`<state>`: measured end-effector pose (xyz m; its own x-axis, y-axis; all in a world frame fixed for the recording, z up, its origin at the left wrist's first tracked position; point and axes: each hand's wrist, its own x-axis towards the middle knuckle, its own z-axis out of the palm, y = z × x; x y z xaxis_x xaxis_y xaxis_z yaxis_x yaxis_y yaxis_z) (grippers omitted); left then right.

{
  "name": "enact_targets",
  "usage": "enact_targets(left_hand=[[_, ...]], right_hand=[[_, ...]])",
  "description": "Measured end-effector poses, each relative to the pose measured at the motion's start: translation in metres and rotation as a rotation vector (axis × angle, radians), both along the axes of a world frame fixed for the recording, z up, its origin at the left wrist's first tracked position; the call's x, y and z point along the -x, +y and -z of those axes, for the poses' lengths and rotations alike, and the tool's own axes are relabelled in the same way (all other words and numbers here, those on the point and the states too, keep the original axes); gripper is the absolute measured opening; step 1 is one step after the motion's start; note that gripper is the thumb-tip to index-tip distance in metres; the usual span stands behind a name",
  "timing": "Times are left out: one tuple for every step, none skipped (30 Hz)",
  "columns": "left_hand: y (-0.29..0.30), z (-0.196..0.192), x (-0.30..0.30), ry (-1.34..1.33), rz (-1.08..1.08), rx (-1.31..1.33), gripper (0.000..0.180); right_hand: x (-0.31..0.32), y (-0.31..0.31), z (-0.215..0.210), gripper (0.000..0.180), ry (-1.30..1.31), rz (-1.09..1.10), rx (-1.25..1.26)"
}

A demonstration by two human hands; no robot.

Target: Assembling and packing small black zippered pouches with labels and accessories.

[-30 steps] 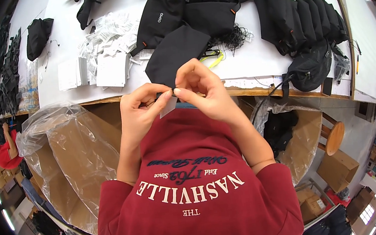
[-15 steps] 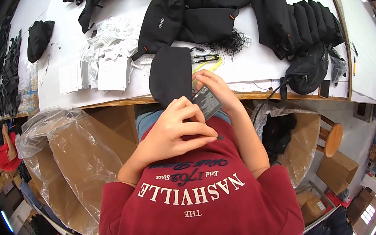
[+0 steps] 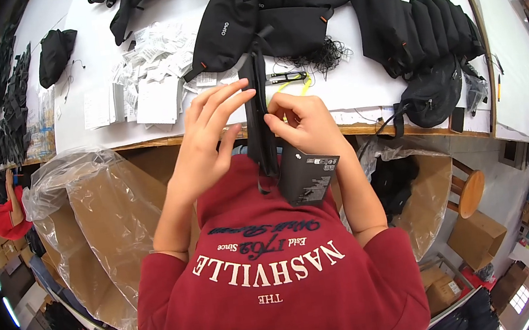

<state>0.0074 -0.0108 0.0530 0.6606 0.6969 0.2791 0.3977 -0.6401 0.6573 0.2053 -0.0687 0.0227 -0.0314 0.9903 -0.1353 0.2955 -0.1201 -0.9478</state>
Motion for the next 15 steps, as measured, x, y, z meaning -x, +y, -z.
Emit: enact_targets(left_hand=[[0.002, 0.002, 0.001, 0.000, 0.000, -0.004, 0.043], [0.004, 0.004, 0.002, 0.030, 0.014, -0.074, 0.045], [0.005, 0.006, 0.003, 0.059, 0.028, -0.144, 0.047], [0.006, 0.009, 0.007, 0.060, 0.027, -0.147, 0.047], [0.007, 0.011, 0.010, 0.064, 0.012, -0.188, 0.046], [0.008, 0.012, 0.013, 0.067, -0.004, -0.229, 0.046], [0.009, 0.012, 0.012, 0.037, -0.018, -0.263, 0.045], [0.010, 0.012, 0.014, 0.038, -0.016, -0.262, 0.045], [0.010, 0.012, 0.015, 0.018, 0.006, -0.249, 0.041], [0.009, 0.012, 0.017, 0.000, 0.027, -0.233, 0.037], [0.008, 0.012, 0.019, 0.018, 0.027, -0.285, 0.032], [0.006, 0.013, 0.019, 0.019, 0.031, -0.280, 0.032], [0.008, 0.014, 0.018, 0.027, 0.032, -0.313, 0.032], [0.009, 0.015, 0.017, 0.035, 0.033, -0.347, 0.031], [0.009, 0.016, 0.017, 0.035, 0.035, -0.345, 0.031]], right_hand=[[0.001, 0.002, -0.007, 0.012, -0.017, -0.015, -0.053], [0.003, 0.005, -0.013, 0.010, -0.035, -0.031, -0.106], [0.006, 0.006, -0.020, 0.009, -0.026, -0.030, -0.131], [0.006, 0.008, -0.023, 0.009, -0.025, -0.031, -0.134], [0.006, 0.009, -0.026, 0.010, -0.031, -0.059, -0.105], [0.006, 0.010, -0.027, 0.011, -0.038, -0.086, -0.075], [0.006, 0.010, -0.027, 0.011, -0.037, -0.085, -0.075], [0.007, 0.010, -0.028, 0.011, -0.010, -0.072, -0.078], [0.007, 0.010, -0.028, 0.010, 0.018, -0.059, -0.080], [0.007, 0.010, -0.028, 0.010, 0.020, -0.057, -0.075], [0.007, 0.010, -0.030, 0.010, -0.020, -0.033, -0.116], [0.007, 0.011, -0.031, 0.009, -0.061, -0.009, -0.156], [0.007, 0.013, -0.031, 0.010, -0.087, -0.004, -0.183], [0.008, 0.013, -0.032, 0.010, -0.087, -0.002, -0.180], [0.009, 0.013, -0.032, 0.010, -0.092, -0.011, -0.190]])
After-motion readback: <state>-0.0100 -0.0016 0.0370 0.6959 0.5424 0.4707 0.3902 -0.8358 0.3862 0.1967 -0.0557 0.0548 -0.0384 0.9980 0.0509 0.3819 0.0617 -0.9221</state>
